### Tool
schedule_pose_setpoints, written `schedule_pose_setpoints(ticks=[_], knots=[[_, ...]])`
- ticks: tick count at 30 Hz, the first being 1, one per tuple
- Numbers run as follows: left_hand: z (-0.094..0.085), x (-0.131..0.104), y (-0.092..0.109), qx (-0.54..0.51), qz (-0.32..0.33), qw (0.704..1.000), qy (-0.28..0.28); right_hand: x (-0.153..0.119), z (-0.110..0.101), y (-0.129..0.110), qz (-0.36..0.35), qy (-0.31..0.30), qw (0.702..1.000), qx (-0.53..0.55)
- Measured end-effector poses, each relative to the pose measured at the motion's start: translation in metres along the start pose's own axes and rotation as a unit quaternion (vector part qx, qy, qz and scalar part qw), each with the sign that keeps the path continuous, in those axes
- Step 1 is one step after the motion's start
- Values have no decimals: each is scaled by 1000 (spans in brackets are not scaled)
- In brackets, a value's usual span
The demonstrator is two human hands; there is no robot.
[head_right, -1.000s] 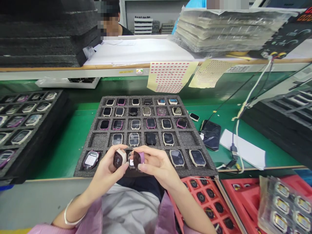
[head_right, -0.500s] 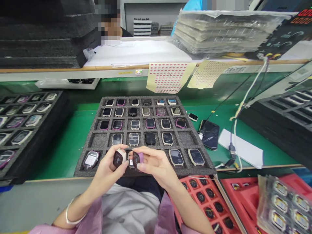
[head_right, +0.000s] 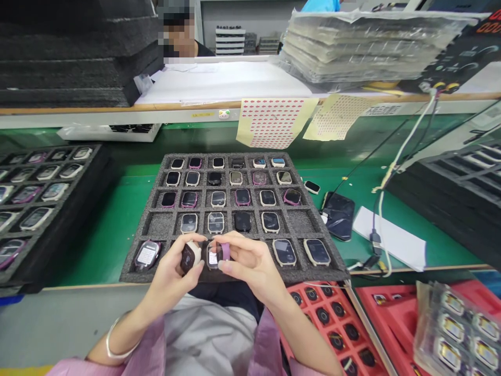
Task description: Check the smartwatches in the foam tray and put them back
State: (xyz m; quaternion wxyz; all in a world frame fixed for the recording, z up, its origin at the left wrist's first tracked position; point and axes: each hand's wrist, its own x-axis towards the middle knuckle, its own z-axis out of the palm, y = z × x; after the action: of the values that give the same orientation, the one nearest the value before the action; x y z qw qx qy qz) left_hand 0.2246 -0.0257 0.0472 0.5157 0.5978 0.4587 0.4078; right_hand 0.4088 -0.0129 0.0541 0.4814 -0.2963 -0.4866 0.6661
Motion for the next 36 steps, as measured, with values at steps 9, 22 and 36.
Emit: schedule_pose_setpoints(ticks=[9,22,36], knots=[[0,-5,-6,-3,18,1000,12,-2,-1,0,-31,-23,999,-24],[1,-3,-5,15,37,999,24,-3,-1,1,-39,-33,998,-36],[0,-3,-6,3,50,998,40,-4,-3,1,-40,-34,997,-48]])
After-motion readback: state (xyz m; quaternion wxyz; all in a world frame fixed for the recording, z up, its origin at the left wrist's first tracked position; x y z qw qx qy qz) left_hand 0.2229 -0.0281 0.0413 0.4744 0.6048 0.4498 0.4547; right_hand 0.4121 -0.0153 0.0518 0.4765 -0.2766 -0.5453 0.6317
